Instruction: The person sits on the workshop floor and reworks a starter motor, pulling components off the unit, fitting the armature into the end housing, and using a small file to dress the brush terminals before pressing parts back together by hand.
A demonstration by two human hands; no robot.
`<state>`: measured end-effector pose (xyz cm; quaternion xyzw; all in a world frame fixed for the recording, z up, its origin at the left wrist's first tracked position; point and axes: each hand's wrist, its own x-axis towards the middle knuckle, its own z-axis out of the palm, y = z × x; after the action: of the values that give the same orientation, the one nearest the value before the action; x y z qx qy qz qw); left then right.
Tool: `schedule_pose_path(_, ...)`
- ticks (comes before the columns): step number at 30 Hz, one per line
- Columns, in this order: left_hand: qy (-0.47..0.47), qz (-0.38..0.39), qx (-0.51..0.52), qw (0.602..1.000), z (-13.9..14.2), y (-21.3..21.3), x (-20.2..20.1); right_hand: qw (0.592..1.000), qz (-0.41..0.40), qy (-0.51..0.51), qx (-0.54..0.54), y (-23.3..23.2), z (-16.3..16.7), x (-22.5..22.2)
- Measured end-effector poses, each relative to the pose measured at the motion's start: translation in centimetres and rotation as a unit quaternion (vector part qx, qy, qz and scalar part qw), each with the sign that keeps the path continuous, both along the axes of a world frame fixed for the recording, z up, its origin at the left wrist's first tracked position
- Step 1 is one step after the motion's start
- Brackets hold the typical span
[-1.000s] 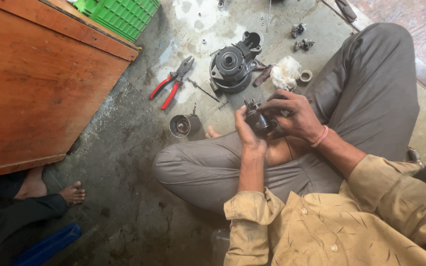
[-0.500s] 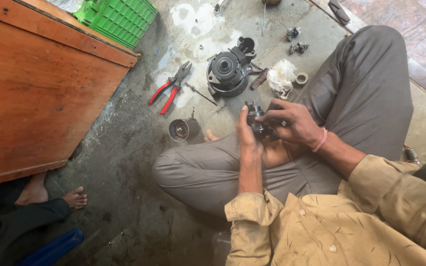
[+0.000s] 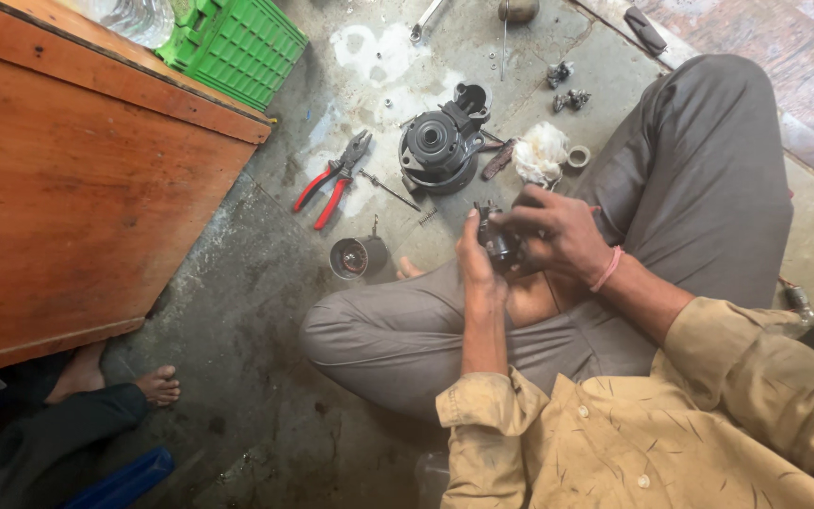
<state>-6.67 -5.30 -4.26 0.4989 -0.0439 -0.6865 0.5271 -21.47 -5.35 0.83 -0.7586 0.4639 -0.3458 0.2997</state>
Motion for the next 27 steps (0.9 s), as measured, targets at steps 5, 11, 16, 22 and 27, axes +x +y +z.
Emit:
schedule_pose_path(5,-0.005,0.002,0.022,1.0,-0.1,0.1,0.1,0.999,0.019,0.035,-0.02,0.2,-0.1,0.3)
schedule_pose_path(11,0.012,0.012,0.014,1.0,-0.2,0.1,0.1,0.999,0.032,0.024,-0.019,0.4,0.0,0.2)
schedule_pose_path(16,0.031,-0.022,-0.004,0.999,-0.3,0.3,0.3,0.999,-0.024,0.048,0.009,0.4,-0.3,0.2)
schedule_pose_path(22,0.087,0.01,0.0,0.996,-1.0,0.1,0.4,0.998,0.005,0.05,-0.035,0.4,-0.8,0.2)
schedule_pose_path(27,0.085,0.024,0.003,0.996,-0.9,0.2,0.4,0.999,0.012,0.017,-0.043,0.7,-0.6,0.0)
